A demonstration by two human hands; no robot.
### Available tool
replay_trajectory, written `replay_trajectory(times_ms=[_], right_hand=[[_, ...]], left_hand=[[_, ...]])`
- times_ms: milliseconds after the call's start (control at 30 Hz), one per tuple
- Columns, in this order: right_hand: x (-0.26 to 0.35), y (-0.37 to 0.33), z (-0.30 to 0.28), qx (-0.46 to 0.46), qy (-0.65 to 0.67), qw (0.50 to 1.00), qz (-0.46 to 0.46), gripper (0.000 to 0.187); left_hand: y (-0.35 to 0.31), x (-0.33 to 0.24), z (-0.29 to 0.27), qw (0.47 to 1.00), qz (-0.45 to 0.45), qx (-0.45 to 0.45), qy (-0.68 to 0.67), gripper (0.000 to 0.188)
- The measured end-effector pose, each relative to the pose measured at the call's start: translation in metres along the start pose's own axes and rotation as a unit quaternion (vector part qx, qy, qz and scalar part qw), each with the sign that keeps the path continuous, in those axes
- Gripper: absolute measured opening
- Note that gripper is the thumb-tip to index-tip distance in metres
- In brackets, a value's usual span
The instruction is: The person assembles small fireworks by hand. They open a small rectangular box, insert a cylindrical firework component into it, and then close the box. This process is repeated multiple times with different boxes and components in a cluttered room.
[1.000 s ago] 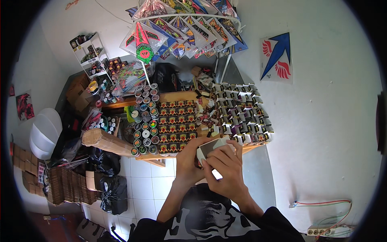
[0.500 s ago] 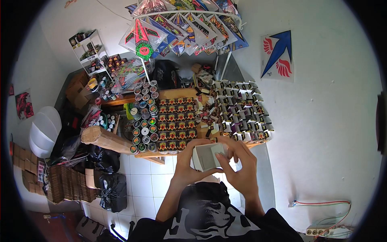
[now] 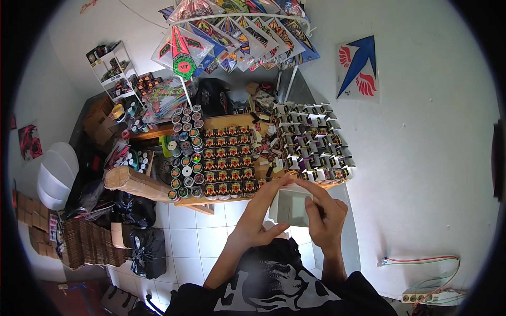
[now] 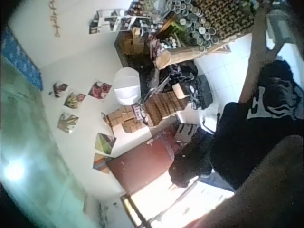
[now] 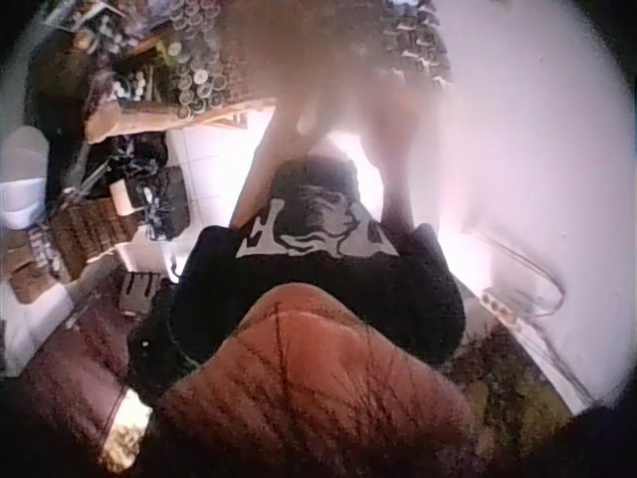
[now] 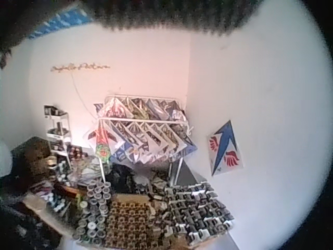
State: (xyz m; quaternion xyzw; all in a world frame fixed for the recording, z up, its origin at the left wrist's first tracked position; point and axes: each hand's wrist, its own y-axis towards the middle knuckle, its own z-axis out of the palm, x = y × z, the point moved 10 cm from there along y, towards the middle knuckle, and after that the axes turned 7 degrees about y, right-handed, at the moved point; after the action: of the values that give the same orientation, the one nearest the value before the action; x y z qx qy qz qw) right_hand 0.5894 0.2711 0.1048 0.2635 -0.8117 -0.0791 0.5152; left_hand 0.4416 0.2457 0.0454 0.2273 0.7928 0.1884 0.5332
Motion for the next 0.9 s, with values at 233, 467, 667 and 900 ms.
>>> replay_trajectory(times_ms=[233, 467, 667, 900], right_hand=[[0.003, 0.002, 0.019, 0.023, 0.082, 0.996, -0.041, 0.045], [-0.011, 0.000, 0.019, 0.030, 0.103, 0.994, 0.023, 0.041], [-0.006, 0.009, 0.000, -0.035, 0.016, 0.999, 0.025, 0.016], [0.001, 0.008, 0.010, -0.063, 0.015, 0.997, -0.047, 0.016]], left_hand=[[-0.002, 0.002, 0.004, 0.989, -0.109, -0.029, -0.093, 0.125], [-0.013, 0.008, -0.003, 0.990, -0.120, -0.060, -0.042, 0.111], [-0.013, 0.000, 0.000, 0.993, -0.099, -0.058, -0.012, 0.090], [-0.017, 0.009, -0.001, 0.993, -0.107, -0.049, -0.003, 0.093]])
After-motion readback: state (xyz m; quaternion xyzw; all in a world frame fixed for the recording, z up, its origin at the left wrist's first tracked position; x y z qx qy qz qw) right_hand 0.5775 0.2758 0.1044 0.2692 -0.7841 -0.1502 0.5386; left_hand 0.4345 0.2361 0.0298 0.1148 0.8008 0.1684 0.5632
